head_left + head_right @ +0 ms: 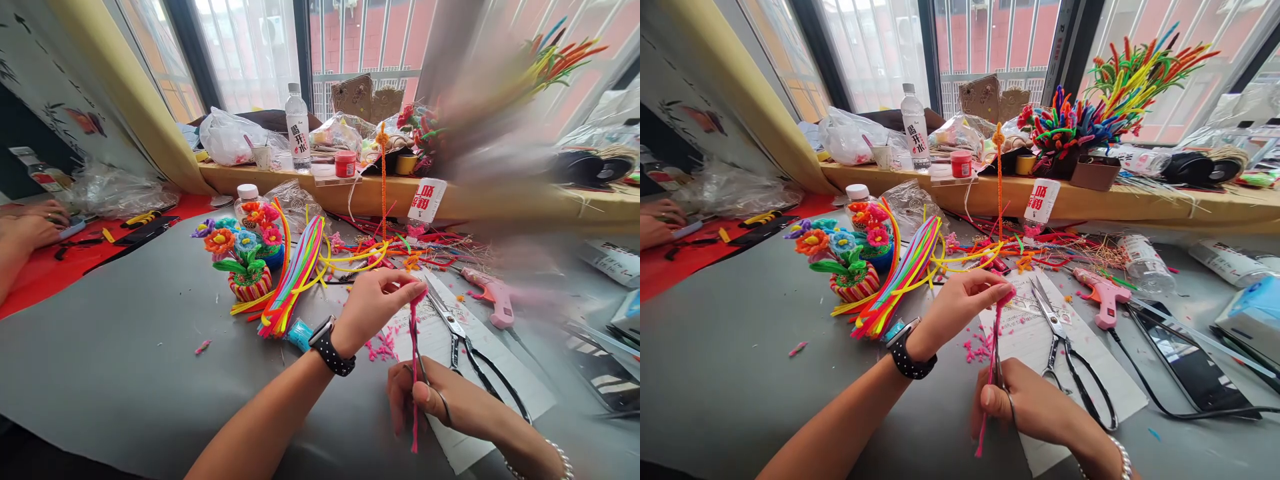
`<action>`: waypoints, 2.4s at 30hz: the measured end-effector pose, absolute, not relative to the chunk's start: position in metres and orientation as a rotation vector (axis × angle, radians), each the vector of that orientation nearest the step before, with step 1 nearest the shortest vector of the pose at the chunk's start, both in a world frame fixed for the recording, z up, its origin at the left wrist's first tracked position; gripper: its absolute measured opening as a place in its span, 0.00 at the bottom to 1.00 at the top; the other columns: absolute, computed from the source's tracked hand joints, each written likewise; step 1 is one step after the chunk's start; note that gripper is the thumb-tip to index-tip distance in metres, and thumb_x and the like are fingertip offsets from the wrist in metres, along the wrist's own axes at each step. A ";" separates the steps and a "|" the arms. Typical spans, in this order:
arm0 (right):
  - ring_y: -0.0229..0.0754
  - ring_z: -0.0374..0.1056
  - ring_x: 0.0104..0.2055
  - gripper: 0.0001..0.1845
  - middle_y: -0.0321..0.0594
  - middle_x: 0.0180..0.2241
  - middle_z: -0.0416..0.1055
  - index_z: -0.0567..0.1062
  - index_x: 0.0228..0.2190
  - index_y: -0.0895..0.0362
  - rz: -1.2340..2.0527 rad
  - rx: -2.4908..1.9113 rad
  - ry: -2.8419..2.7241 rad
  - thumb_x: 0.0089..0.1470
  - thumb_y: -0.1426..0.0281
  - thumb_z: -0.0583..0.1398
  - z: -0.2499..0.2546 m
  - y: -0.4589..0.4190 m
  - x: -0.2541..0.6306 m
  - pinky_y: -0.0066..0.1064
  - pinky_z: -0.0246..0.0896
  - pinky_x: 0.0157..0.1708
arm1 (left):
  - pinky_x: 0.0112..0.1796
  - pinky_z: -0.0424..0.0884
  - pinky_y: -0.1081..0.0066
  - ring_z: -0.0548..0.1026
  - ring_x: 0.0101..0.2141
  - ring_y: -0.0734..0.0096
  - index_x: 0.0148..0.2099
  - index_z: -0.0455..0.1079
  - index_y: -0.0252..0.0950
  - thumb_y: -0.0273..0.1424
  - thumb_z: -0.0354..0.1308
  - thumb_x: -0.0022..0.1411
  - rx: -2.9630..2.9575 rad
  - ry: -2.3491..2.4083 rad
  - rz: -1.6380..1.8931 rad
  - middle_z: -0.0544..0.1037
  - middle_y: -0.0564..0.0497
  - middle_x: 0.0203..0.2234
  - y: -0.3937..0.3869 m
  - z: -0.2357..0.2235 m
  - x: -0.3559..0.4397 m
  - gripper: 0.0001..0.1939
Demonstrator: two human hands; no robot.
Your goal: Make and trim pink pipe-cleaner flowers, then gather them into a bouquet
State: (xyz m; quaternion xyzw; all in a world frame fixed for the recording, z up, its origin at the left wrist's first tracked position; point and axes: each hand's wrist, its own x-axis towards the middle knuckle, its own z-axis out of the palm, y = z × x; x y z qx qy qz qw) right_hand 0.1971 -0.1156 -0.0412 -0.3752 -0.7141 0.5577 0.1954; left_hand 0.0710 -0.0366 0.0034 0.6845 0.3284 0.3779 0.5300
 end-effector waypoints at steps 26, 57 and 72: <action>0.33 0.56 0.20 0.43 0.39 0.18 0.62 0.71 0.20 0.64 1.614 -1.019 -1.961 0.44 0.39 0.37 -0.041 -0.117 0.196 0.23 0.50 0.19 | 0.27 0.63 0.75 0.66 0.25 0.77 0.31 0.71 0.32 0.39 0.54 0.51 1.645 0.790 0.902 0.73 0.49 0.26 -0.037 0.005 0.070 0.14; 0.27 0.47 0.11 0.45 0.32 0.09 0.50 0.72 0.12 0.65 1.645 -1.003 -1.858 0.44 0.39 0.38 -0.051 -0.114 0.194 0.21 0.41 0.11 | 0.30 0.65 0.73 0.69 0.28 0.74 0.33 0.70 0.33 0.42 0.54 0.51 1.578 0.754 0.992 0.73 0.48 0.27 -0.039 0.000 0.073 0.16; 0.26 0.42 0.07 0.42 0.31 0.04 0.47 0.70 0.09 0.65 1.720 -1.114 -1.780 0.46 0.42 0.43 -0.058 -0.114 0.195 0.23 0.36 0.09 | 0.31 0.65 0.74 0.69 0.29 0.74 0.34 0.69 0.31 0.40 0.56 0.50 1.448 0.730 0.982 0.72 0.47 0.29 -0.038 0.002 0.072 0.16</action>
